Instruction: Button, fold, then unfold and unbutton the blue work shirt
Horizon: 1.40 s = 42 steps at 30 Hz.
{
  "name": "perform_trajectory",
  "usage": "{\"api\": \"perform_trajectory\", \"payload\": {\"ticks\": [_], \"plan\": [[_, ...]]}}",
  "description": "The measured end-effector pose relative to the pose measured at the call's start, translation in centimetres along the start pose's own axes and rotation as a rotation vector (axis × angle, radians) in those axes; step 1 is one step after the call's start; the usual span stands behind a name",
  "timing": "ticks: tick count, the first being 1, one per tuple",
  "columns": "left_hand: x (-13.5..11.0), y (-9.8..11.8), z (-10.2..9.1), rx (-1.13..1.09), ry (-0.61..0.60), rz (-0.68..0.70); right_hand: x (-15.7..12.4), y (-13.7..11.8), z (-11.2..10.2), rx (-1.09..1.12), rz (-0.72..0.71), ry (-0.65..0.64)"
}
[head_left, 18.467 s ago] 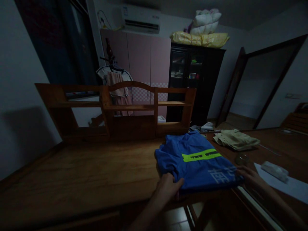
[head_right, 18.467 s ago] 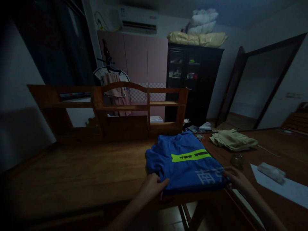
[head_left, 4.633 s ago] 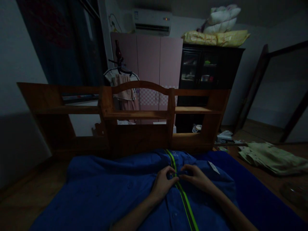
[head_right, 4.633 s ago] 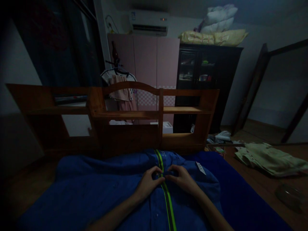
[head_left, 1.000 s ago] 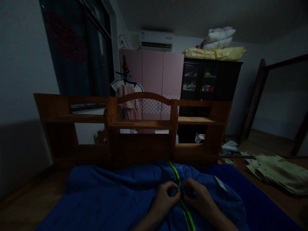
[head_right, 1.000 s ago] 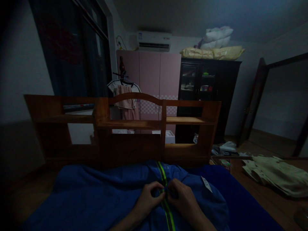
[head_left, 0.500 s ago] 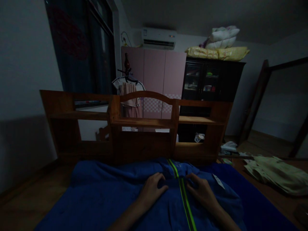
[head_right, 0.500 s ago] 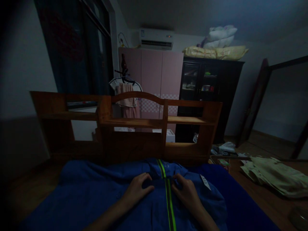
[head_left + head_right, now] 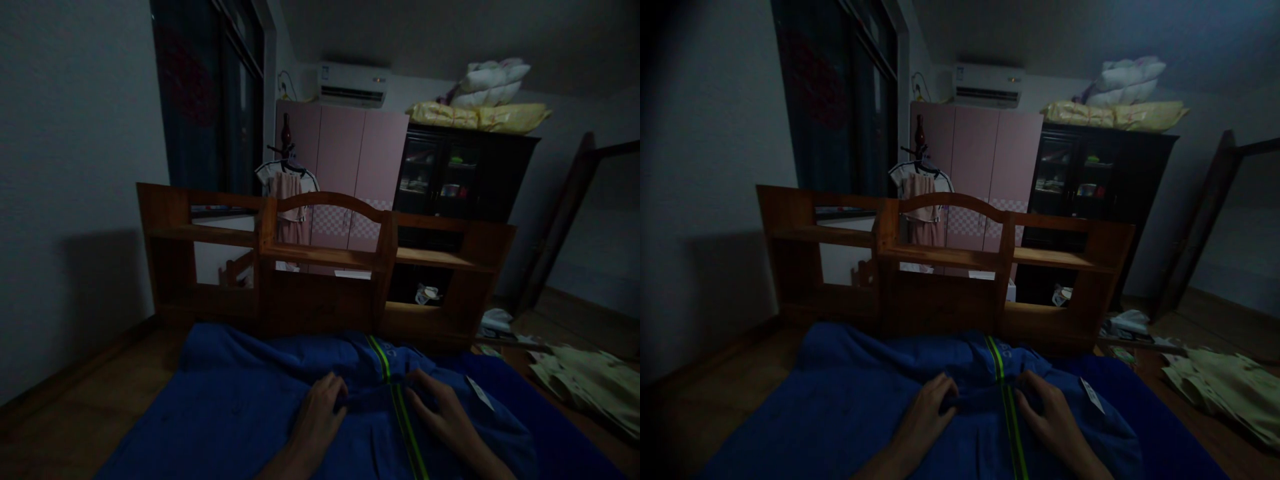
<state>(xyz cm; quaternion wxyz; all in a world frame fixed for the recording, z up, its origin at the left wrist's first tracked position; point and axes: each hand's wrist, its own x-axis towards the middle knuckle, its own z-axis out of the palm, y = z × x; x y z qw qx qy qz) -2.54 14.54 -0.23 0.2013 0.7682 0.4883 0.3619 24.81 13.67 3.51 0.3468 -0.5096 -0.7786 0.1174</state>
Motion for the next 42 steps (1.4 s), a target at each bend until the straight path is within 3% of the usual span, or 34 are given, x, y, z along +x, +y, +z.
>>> {"api": "perform_trajectory", "payload": {"ticks": [5,9,15,26,36,42], "plan": [[0.4,-0.6,0.2,-0.007,0.007,-0.065,2.1,-4.1,0.4,-0.068,-0.138,-0.171],[0.7,-1.4,0.2,-0.108,0.007,-0.129,3.6,-5.9,2.6,-0.068,-0.187,-0.259],[1.1,-2.1,-0.3,-0.230,-0.052,-0.113,3.7,-4.1,6.0,0.106,-0.066,-0.312],[1.9,-1.5,-3.7,-0.449,-0.343,-0.063,3.4,-3.3,6.9,0.485,0.113,-0.374],[1.8,-1.6,-3.1,-0.451,-0.329,-0.017,3.5,-3.2,7.0,0.558,0.106,-0.356],[1.8,-1.7,-2.9,-0.406,-0.317,-0.015,3.5,-2.5,7.6,0.484,0.058,-0.324]]}}
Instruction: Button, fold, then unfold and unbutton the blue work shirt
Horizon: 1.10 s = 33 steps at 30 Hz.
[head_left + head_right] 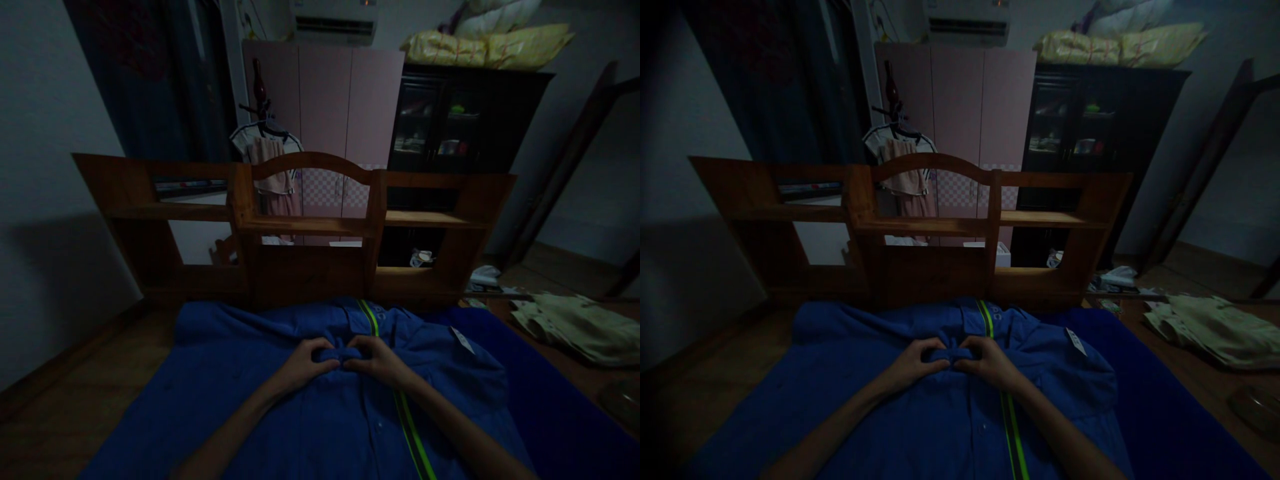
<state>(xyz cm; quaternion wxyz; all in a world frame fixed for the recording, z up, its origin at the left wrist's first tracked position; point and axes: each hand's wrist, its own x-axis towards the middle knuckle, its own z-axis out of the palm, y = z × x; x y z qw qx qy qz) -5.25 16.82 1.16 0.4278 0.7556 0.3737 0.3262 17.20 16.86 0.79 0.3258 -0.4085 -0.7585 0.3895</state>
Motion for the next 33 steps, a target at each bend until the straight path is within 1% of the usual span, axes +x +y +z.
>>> {"api": "perform_trajectory", "payload": {"ticks": [5,14,19,23,28,33], "plan": [[0.4,-0.5,0.4,0.074,0.062,0.039,-0.1,0.0,0.0,-0.068,-0.017,0.025],[0.2,-0.3,1.6,0.137,0.192,0.096,-0.7,-0.7,0.0,-0.158,-0.092,0.092],[0.1,-0.3,1.6,0.136,0.177,0.108,-0.8,-1.0,0.0,-0.174,-0.123,0.097],[0.0,-0.3,1.5,0.145,0.179,0.110,-1.0,-1.1,0.1,-0.191,-0.151,0.132],[-0.1,-0.2,1.4,0.149,0.161,0.123,-1.3,-1.5,0.1,-0.191,-0.168,0.068],[-0.1,-0.4,1.5,0.167,0.156,0.129,-1.4,-1.6,0.1,-0.189,-0.163,0.072]]}}
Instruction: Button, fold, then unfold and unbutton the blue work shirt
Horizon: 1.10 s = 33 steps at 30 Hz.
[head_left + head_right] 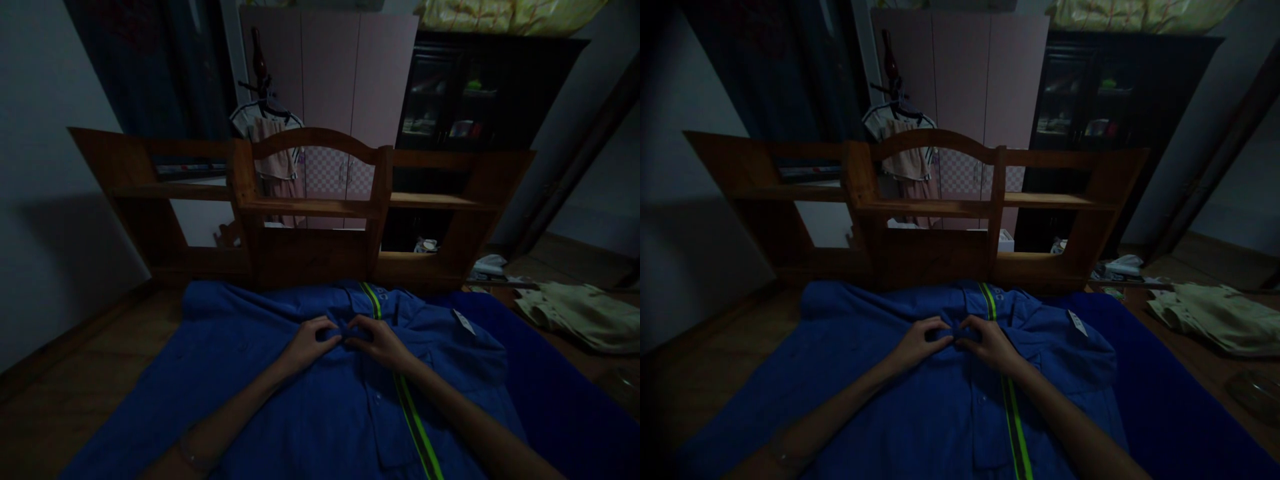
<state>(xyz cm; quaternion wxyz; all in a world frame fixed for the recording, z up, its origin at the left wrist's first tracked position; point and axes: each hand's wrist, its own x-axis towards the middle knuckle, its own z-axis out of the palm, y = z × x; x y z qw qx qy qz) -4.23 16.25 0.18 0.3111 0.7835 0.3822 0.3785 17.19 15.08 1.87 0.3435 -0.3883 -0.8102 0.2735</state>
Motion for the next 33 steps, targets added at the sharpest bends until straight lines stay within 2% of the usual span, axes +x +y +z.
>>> {"api": "perform_trajectory", "payload": {"ticks": [5,12,16,18,20,22,24,28,33], "plan": [[-0.1,0.1,0.0,0.007,0.018,-0.003,0.0,0.1,0.1,-0.004,-0.022,0.003],[-0.1,0.1,0.2,-0.011,-0.017,0.007,0.0,-0.1,0.2,-0.128,-0.035,0.001],[-0.1,0.6,0.5,0.039,0.016,0.016,-0.1,0.1,0.5,-0.316,-0.014,0.017],[-0.2,1.2,0.2,0.140,0.044,0.033,-0.1,0.2,0.6,-0.448,0.003,0.036],[-0.3,1.7,-0.6,0.311,0.040,0.058,-0.1,0.2,0.7,-0.548,0.029,0.054],[-0.4,1.8,-1.9,0.461,-0.015,0.077,0.0,0.3,0.6,-0.594,0.059,0.079],[-0.5,1.5,-3.6,0.517,-0.080,0.065,0.0,0.4,0.4,-0.613,0.082,0.107],[-1.0,0.2,-6.2,0.487,-0.129,-0.010,0.2,0.7,0.1,-0.649,0.142,0.164],[-2.5,-1.0,-6.8,0.327,-0.111,-0.162,0.1,0.9,0.0,-0.626,0.173,0.165]]}}
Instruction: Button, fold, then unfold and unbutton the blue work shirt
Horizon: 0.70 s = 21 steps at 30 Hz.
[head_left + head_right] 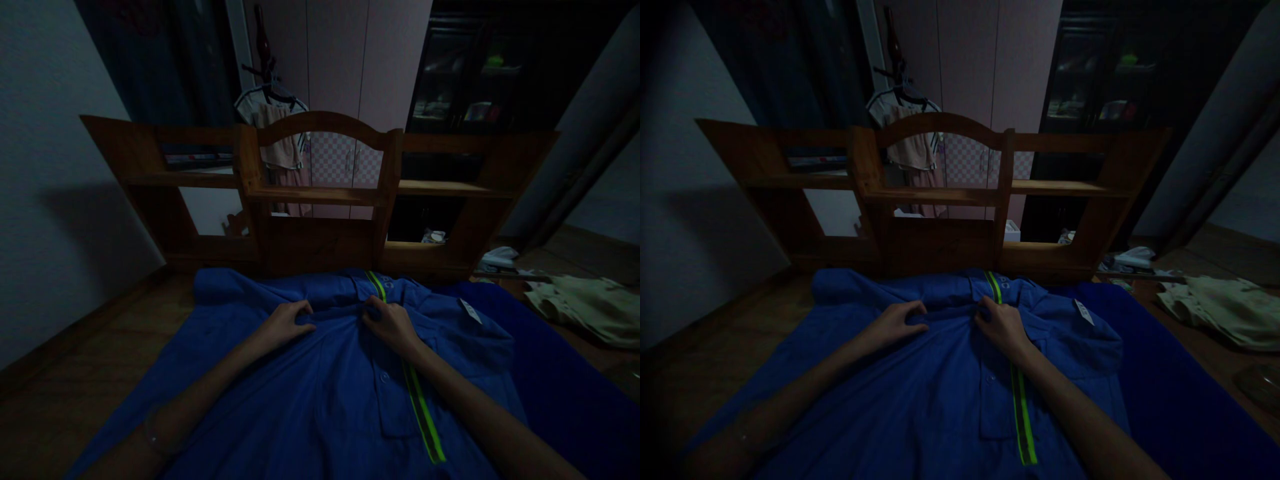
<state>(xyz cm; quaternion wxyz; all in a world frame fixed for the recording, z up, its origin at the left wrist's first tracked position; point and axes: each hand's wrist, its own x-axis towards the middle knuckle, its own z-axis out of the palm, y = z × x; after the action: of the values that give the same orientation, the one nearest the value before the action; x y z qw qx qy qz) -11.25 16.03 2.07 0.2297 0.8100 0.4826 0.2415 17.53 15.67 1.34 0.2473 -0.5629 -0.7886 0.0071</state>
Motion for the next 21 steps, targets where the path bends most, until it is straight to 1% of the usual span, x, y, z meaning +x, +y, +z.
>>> {"api": "perform_trajectory", "payload": {"ticks": [3,6,8,11,14,17,19,21], "plan": [[-0.6,-0.7,0.2,-0.135,0.003,-0.057,-0.2,0.0,-0.5,0.095,-0.055,-0.015],[-0.9,-1.2,-0.4,-0.293,-0.088,-0.050,-0.2,-0.8,-1.5,0.217,-0.150,0.033],[-1.0,-1.2,-1.0,-0.365,-0.168,-0.051,0.2,-1.9,-2.1,0.260,-0.225,0.051],[-1.2,-1.2,-1.5,-0.402,-0.200,-0.051,1.4,-4.5,-2.3,0.268,-0.340,0.002],[-1.3,-1.3,-1.5,-0.405,-0.171,-0.017,2.8,-7.3,-1.4,0.310,-0.446,-0.098],[-1.4,-1.5,-1.5,-0.418,-0.177,0.008,3.6,-8.9,0.4,0.390,-0.499,-0.247],[-1.4,-1.7,-1.6,-0.403,-0.176,0.016,3.5,-9.0,1.6,0.446,-0.471,-0.311],[-1.4,-1.7,-1.7,-0.367,-0.156,0.021,3.3,-8.5,2.6,0.505,-0.408,-0.337]]}}
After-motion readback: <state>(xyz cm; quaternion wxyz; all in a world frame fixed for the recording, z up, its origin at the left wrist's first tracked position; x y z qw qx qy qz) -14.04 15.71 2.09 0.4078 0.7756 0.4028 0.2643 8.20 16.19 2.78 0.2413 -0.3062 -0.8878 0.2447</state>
